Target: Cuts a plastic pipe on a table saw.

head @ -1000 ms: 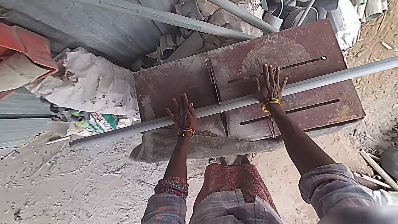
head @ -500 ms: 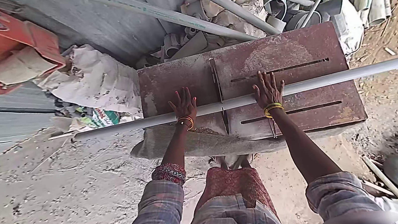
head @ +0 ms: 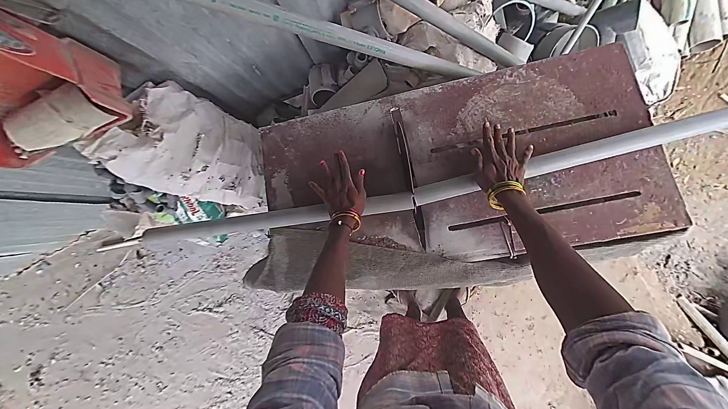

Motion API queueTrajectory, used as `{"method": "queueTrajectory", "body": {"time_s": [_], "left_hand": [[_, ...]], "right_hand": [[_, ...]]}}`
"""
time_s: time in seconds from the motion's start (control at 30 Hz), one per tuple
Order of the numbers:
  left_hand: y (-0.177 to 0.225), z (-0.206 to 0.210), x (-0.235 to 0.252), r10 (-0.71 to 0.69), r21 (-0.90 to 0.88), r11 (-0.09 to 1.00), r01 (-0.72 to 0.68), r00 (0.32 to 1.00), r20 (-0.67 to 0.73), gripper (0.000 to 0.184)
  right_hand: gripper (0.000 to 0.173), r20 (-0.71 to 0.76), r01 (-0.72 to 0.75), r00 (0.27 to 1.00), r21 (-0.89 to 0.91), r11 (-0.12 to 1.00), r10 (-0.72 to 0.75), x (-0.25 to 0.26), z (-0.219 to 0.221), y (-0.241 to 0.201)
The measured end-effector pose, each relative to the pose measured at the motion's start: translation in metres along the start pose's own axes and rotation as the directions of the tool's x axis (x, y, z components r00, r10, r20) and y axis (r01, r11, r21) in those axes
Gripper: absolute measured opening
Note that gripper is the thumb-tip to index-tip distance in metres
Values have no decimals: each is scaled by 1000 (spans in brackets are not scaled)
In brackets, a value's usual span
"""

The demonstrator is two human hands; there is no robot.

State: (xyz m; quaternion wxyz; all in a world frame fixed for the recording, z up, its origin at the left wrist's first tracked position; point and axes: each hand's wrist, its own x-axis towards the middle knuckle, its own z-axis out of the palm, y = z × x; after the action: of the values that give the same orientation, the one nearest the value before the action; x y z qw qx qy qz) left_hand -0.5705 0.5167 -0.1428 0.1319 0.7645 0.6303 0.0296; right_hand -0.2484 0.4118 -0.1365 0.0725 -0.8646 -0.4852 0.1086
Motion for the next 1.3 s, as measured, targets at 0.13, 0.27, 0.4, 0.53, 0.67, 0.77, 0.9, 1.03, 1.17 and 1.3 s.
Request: {"method": "queueTrajectory", "body": {"time_s": [0.13, 0.27, 0.4, 0.53, 0.67, 0.77, 0.9, 1.03, 1.17, 1.3], "left_hand": [[4, -1, 11, -4, -6, 1000, 4, 1000, -4, 67], [1, -2, -3, -70, -43, 997, 70, 998, 2, 68], [6, -6, -15, -123, -30, 992, 124, 992, 13, 68], [7, -7, -10, -161, -60, 986, 154, 977, -137, 65], [3, 2, -3, -235, -141, 967, 210, 953, -191, 65], [2, 1, -4, -274, -195, 951, 239, 946, -176, 67], [3, 0, 3, -311, -213, 938, 272, 933, -179, 66], [8, -2, 19, -364, -189, 925, 331, 915, -177, 63], [6, -3, 14, -343, -214, 926, 311, 930, -132, 61], [-15, 0, -40, -221, -116, 972, 204, 962, -161, 54]], "right_hand": [[64, -6, 11, 1000, -11, 1000, -11, 5, -1, -1], [63, -9, -2, 1000, 9, 1000, 2, 2, -2, -3], [63, -33, -17, 999, 1, 1000, 17, -9, 0, 2], [61, -71, -47, 996, 26, 999, 49, 4, 0, -5], [60, -92, -108, 989, 48, 993, 112, 18, 2, -7], [58, -123, -146, 981, 51, 988, 151, 16, 1, -8], [58, -120, -168, 978, 39, 985, 171, 21, 0, -10], [57, -145, -169, 974, 64, 984, 177, 25, -3, -13], [58, -145, -162, 975, 64, 985, 170, 23, -1, -9], [58, -148, -135, 978, 104, 985, 149, -20, 0, 15]]}}
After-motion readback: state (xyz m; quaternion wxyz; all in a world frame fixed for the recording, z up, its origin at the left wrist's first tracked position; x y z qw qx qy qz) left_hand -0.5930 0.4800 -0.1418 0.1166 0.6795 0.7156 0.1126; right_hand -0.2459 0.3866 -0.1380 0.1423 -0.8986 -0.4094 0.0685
